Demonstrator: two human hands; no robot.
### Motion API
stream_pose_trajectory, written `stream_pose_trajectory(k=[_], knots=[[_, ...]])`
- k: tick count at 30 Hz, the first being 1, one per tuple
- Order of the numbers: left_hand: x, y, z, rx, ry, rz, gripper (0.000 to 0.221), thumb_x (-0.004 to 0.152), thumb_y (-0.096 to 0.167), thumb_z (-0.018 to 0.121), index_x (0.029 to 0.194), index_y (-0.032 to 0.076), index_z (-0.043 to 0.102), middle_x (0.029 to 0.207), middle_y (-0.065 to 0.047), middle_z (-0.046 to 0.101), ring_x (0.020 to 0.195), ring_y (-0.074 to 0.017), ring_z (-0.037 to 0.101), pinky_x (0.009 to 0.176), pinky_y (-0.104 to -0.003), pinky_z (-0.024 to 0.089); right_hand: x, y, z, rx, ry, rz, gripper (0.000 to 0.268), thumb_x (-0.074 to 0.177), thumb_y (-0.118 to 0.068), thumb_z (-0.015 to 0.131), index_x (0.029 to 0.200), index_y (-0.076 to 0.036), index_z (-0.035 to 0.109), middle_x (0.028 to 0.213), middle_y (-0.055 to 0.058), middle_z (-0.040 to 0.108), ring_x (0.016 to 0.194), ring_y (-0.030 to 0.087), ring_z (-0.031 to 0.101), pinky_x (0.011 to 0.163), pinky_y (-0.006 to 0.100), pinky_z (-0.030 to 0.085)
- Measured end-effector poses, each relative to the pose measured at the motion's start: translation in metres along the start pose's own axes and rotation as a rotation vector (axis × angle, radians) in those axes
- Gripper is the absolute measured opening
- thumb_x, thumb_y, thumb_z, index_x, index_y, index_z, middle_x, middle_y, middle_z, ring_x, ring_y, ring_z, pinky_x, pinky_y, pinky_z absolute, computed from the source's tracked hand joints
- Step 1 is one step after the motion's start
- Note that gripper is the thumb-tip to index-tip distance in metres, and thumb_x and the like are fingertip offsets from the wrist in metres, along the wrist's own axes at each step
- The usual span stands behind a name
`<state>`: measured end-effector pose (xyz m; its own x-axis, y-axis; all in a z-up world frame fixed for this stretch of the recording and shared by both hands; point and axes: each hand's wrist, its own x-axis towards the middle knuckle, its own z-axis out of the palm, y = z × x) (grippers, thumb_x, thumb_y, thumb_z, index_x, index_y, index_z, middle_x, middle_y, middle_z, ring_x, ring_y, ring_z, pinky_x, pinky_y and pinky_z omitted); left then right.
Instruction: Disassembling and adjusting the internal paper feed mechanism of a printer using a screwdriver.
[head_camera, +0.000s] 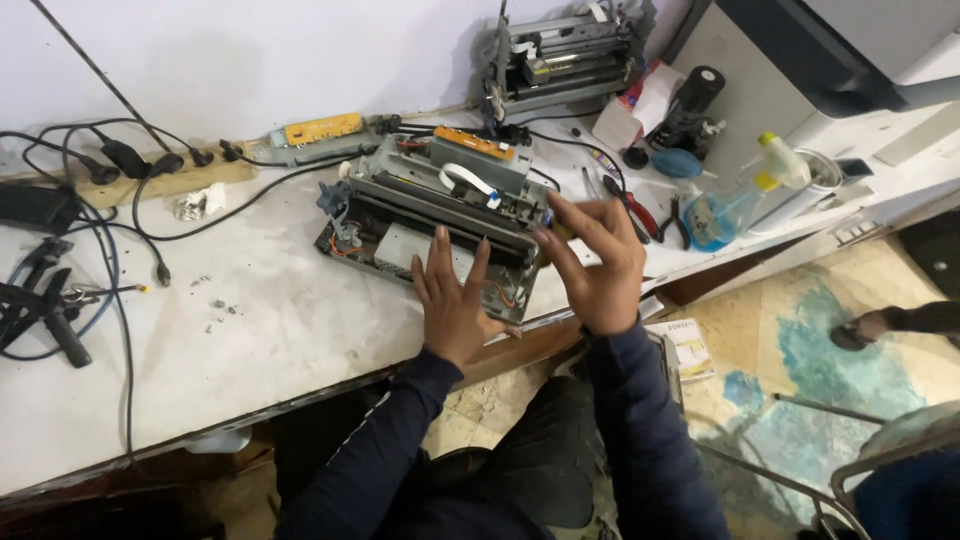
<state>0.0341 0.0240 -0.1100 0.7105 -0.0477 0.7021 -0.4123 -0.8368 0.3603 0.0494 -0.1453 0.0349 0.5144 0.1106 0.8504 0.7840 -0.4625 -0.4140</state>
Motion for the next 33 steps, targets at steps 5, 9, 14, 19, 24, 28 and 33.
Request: stream_pose_trajectory(k=[5,9,14,19,24,28,33], knots=[[0.007,0.009,0.033,-0.002,-0.045,-0.066,0.168,0.037,0.050,0.107,0.169,0.028,0.006,0.169,-0.032,-0.008,0.157,-0.0505,0.006,0.118,-0.076,0.002,0.014,0.011,-0.003,-0.022,-0.062,-0.014,0.036,0.088,-0.012,0.089,0.123,-0.014,0.079,0.097,0.010,0.067,0.081,0.029,0.072,0.075,0.042,0.058],[0.009,0.013,0.040,0.019,-0.089,-0.091,0.165,0.044,0.061,0.102,0.169,0.023,0.003,0.169,-0.032,-0.011,0.158,-0.0480,0.003,0.118,-0.075,0.000,0.018,0.012,-0.021,0.014,-0.133,0.027,0.036,0.091,-0.007,0.084,0.126,-0.010,0.075,0.100,0.013,0.070,0.086,0.033,0.074,0.078,0.043,0.060],[0.037,0.028,0.003,-0.118,-0.133,-0.098,0.138,0.074,0.059,0.094,0.168,0.014,0.003,0.169,-0.029,-0.014,0.159,-0.0461,-0.002,0.119,-0.075,0.003,0.026,0.006,-0.048,0.045,-0.345,0.052,0.050,0.099,0.005,0.064,0.148,-0.002,0.055,0.117,0.022,0.072,0.109,0.043,0.071,0.094,0.056,0.055],[0.090,0.020,0.025,-0.783,-0.121,0.274,0.065,0.100,0.003,0.072,0.156,0.003,0.040,0.140,-0.015,0.061,0.139,-0.0362,0.053,0.120,-0.054,0.040,0.017,0.034,-0.044,-0.143,-0.235,0.046,0.043,0.095,-0.027,0.085,0.135,-0.018,0.072,0.115,0.011,0.065,0.104,0.038,0.070,0.090,0.052,0.054],[0.099,0.020,0.027,-1.042,-0.526,0.107,0.030,0.108,0.014,0.058,0.137,0.015,0.065,0.117,-0.008,0.076,0.113,-0.0271,0.072,0.099,-0.049,0.056,0.015,0.027,-0.045,-0.096,-0.175,0.033,0.042,0.099,-0.008,0.077,0.139,-0.017,0.068,0.109,0.012,0.071,0.101,0.034,0.073,0.089,0.044,0.056],[0.102,0.025,0.025,-0.869,-0.465,0.097,0.012,0.101,0.017,0.070,0.112,0.014,0.069,0.099,-0.007,0.080,0.099,-0.0293,0.077,0.087,-0.042,0.059,0.016,0.012,-0.050,0.016,-0.228,0.083,0.040,0.102,0.000,0.065,0.142,-0.005,0.064,0.117,0.019,0.073,0.106,0.037,0.072,0.090,0.047,0.056],[0.093,0.029,0.037,-0.808,-0.419,-0.067,0.015,0.099,0.021,0.073,0.111,0.016,0.067,0.096,-0.005,0.080,0.096,-0.0265,0.077,0.080,-0.040,0.062,0.000,0.042,-0.039,-0.151,-0.114,0.105,0.050,0.092,-0.028,0.088,0.138,-0.019,0.069,0.108,0.010,0.062,0.093,0.029,0.069,0.079,0.041,0.059]])
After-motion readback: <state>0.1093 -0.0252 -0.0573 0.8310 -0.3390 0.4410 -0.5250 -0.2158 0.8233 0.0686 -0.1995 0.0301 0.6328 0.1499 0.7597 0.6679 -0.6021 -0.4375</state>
